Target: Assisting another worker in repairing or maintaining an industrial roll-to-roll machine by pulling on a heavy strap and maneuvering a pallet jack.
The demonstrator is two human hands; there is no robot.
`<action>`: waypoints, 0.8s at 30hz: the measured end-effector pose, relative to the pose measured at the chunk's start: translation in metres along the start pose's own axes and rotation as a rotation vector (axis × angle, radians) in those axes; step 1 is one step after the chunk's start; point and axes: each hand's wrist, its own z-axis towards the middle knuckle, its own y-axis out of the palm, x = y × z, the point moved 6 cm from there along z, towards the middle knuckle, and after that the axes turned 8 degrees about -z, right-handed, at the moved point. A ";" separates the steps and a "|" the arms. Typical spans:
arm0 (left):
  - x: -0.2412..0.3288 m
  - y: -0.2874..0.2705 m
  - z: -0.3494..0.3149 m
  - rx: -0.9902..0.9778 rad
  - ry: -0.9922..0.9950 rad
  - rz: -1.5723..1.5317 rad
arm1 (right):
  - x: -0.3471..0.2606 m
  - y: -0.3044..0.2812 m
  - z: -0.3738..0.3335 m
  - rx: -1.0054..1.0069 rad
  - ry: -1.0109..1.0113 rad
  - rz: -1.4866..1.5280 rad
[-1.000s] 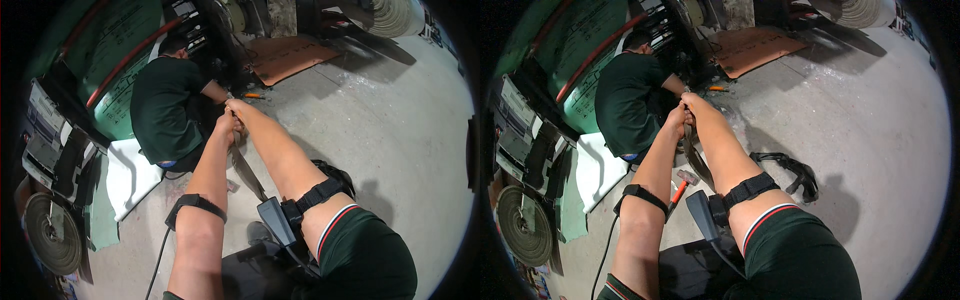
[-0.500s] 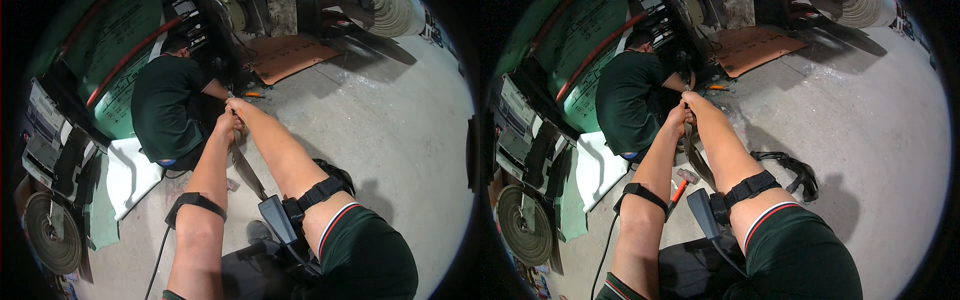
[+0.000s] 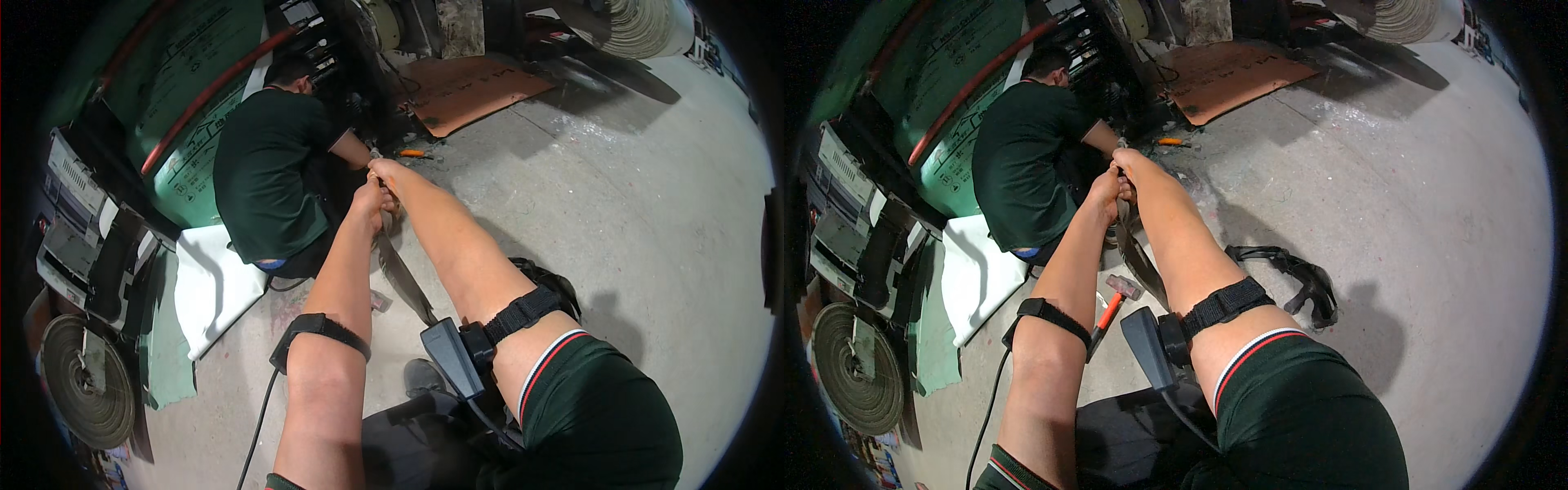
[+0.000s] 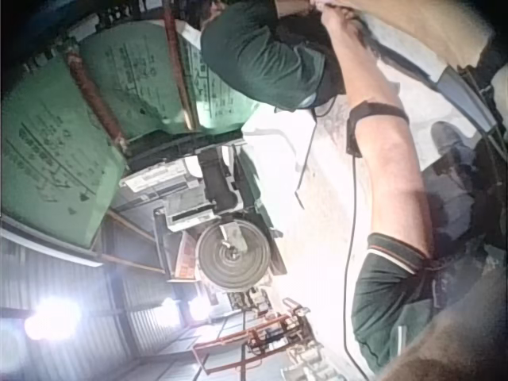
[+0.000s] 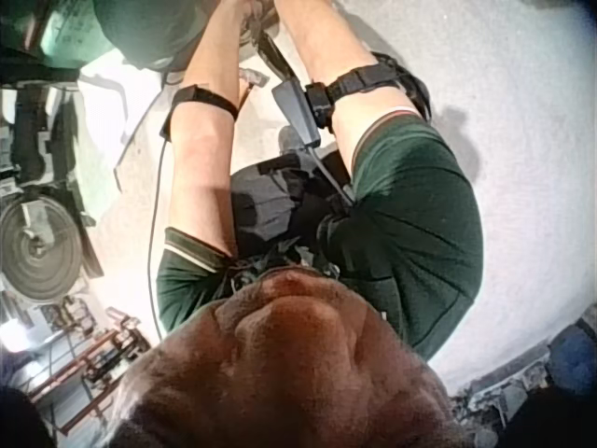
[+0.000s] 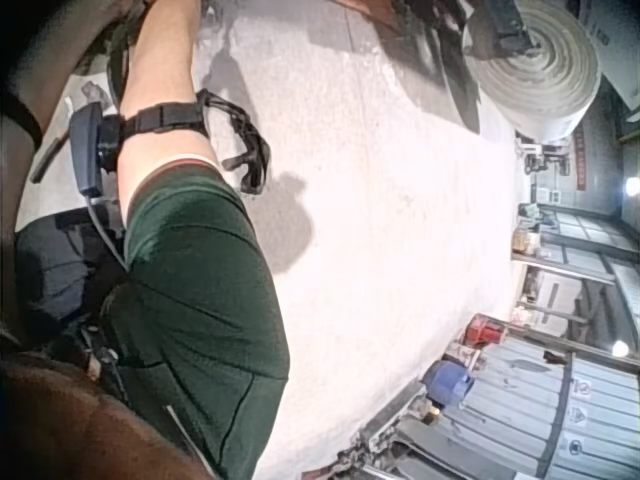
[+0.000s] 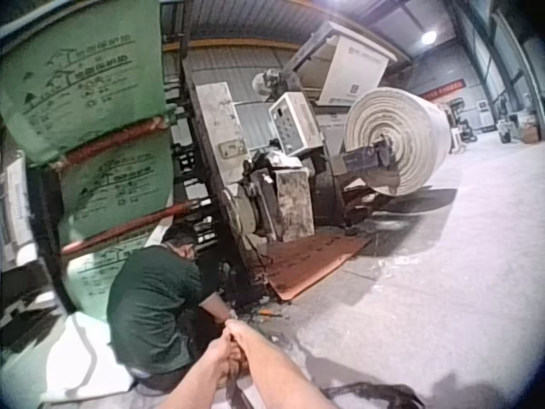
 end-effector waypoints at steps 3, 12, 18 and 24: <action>0.001 0.000 0.000 0.003 0.004 0.024 | 0.000 -0.001 0.001 0.001 0.012 -0.016; 0.001 0.000 0.002 -0.025 0.009 0.019 | -0.003 0.000 -0.012 -0.029 0.039 -0.051; 0.001 0.001 0.000 -0.013 -0.026 0.023 | -0.002 0.003 -0.017 -0.090 0.034 -0.113; -0.002 0.009 -0.008 0.026 -0.053 -0.005 | 0.002 -0.007 0.006 -0.007 0.021 0.019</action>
